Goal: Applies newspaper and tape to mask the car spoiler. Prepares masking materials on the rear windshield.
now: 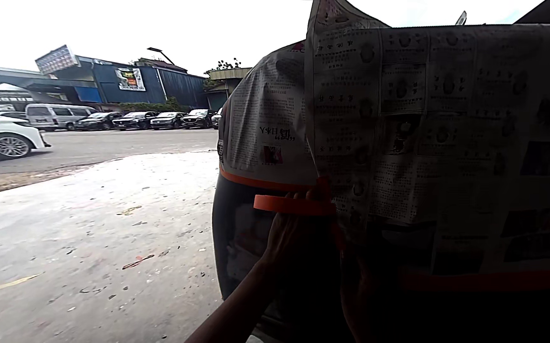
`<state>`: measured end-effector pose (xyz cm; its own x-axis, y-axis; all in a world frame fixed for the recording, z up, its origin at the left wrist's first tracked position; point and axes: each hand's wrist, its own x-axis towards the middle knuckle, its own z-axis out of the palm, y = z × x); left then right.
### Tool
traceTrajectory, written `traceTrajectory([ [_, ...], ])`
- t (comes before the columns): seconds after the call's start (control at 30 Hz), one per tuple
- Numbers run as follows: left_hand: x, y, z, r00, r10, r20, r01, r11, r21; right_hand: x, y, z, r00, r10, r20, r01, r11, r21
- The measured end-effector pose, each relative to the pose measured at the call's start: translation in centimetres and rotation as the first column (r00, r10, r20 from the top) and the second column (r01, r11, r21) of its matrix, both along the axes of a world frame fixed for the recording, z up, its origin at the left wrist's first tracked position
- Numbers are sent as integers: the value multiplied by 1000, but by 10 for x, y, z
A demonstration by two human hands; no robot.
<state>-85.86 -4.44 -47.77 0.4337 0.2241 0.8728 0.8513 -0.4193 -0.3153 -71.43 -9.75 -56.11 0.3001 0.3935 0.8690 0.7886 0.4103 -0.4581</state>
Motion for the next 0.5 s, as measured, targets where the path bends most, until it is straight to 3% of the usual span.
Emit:
traceTrajectory([
  [0.13, 2, 5, 3, 998, 42, -49, -42, 999, 3, 1, 2, -1, 994, -62, 90, 65, 997, -32],
  [0.5, -5, 3, 13, 997, -10, -81, 1, 994, -108, 6, 4, -6, 981, -22, 194, 21, 1000, 5],
])
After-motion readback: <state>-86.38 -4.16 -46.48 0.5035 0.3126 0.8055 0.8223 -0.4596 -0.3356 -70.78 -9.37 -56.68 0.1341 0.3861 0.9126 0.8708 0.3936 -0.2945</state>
